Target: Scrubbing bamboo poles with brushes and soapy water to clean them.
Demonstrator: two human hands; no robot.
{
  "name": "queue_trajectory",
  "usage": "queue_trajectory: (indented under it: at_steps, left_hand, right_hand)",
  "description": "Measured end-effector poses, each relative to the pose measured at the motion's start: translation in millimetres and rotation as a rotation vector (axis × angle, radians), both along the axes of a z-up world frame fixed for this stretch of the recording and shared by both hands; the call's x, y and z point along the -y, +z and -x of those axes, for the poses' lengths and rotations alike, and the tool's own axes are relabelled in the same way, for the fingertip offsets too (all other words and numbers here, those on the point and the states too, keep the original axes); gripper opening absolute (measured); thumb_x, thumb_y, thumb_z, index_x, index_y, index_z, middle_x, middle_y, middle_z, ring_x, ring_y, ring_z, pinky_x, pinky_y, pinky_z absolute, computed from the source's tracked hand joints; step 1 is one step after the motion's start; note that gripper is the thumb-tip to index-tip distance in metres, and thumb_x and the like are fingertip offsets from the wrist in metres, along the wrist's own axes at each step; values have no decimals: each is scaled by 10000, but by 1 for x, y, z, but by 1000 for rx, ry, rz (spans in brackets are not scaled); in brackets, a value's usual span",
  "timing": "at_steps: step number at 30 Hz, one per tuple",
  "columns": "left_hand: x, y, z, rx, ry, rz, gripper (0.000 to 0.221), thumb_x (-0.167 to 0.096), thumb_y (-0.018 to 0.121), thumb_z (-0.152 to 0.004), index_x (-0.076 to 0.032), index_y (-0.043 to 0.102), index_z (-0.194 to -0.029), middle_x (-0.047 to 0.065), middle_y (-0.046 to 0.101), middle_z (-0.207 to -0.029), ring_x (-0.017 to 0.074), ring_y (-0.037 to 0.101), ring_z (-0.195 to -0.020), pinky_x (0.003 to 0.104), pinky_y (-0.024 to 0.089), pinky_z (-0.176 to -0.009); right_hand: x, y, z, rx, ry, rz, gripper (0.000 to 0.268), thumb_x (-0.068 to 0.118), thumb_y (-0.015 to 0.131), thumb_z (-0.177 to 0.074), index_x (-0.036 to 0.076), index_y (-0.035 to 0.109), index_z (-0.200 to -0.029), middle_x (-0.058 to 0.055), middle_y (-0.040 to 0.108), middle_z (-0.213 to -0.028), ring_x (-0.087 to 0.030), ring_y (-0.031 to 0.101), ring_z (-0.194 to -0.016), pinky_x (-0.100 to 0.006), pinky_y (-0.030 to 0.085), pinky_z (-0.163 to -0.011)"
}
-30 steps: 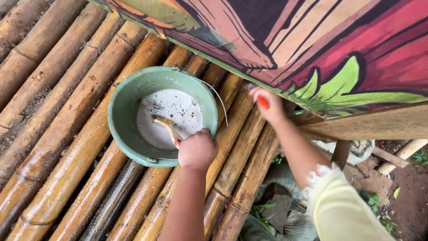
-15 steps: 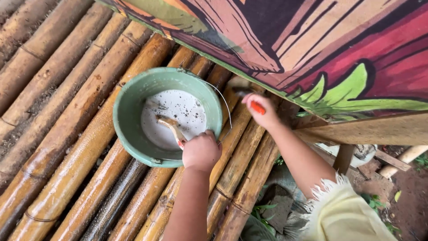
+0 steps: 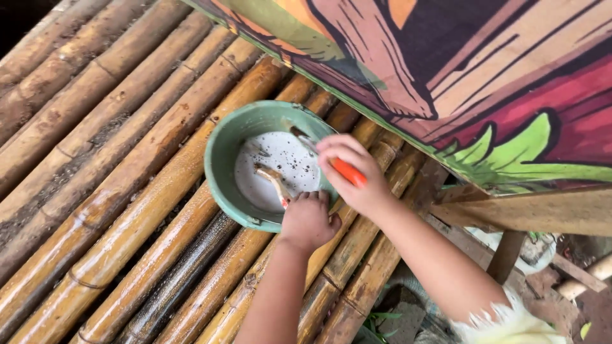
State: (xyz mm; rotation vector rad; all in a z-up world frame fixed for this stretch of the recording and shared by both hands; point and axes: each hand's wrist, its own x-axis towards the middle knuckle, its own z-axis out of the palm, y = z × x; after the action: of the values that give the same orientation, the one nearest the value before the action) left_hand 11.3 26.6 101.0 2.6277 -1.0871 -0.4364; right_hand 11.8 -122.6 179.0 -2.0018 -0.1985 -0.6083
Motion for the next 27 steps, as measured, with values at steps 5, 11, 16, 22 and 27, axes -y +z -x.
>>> queue_trajectory:
  at_steps: [5, 11, 16, 22, 27]
  left_hand:
    - [-50, -2, -33, 281, 241, 236, 327, -395, 577, -784, -118, 719, -883, 136, 688, -742, 371, 706, -826, 482, 505, -875]
    - [-46, -8, -46, 533, 867, 320, 271, -171, 638, -758, -234, 655, -1021, 7, 634, -1160, 276, 561, -1207, 482, 375, -1087]
    - [-45, -11, -39, 667, 1019, 330, 432, -147, 597, -732, -264, 619, -1148, 26, 545, -1429, 319, 447, -1380, 561, 303, -1148]
    - [-42, -18, -41, 601, 941, 113, 342, -184, 660, -723, -250, 680, -1059, 20, 627, -1412, 351, 427, -1446, 617, 304, -1121]
    - [-42, -22, -40, 591, 948, 66, 315, -175, 663, -752, -291, 680, -1044, -32, 622, -1398, 328, 408, -1481, 607, 324, -1119]
  right_hand:
    - [-3, -44, -44, -489, -59, 145, 143, 154, 740, -795, 158, 743, -938, -129, 722, -1045, -385, 686, -1010, -483, 534, -910]
    - [8, -31, -7, -317, -189, -178, 151, 63, 761, -830, 116, 755, -971, -142, 749, -980, -324, 724, -928, -426, 599, -827]
    - [27, -47, 83, -134, -487, -701, 99, 22, 653, -938, 23, 628, -1034, -144, 677, -1174, -247, 716, -1022, -394, 649, -875]
    - [50, -120, 89, -89, -943, -1295, 147, 230, 676, -879, 178, 551, -937, -11, 633, -1091, -244, 675, -957, -405, 584, -966]
    - [106, -199, 50, 47, -991, -1759, 287, 175, 777, -802, 94, 694, -1064, -127, 651, -1072, -273, 680, -1028, -369, 591, -1028]
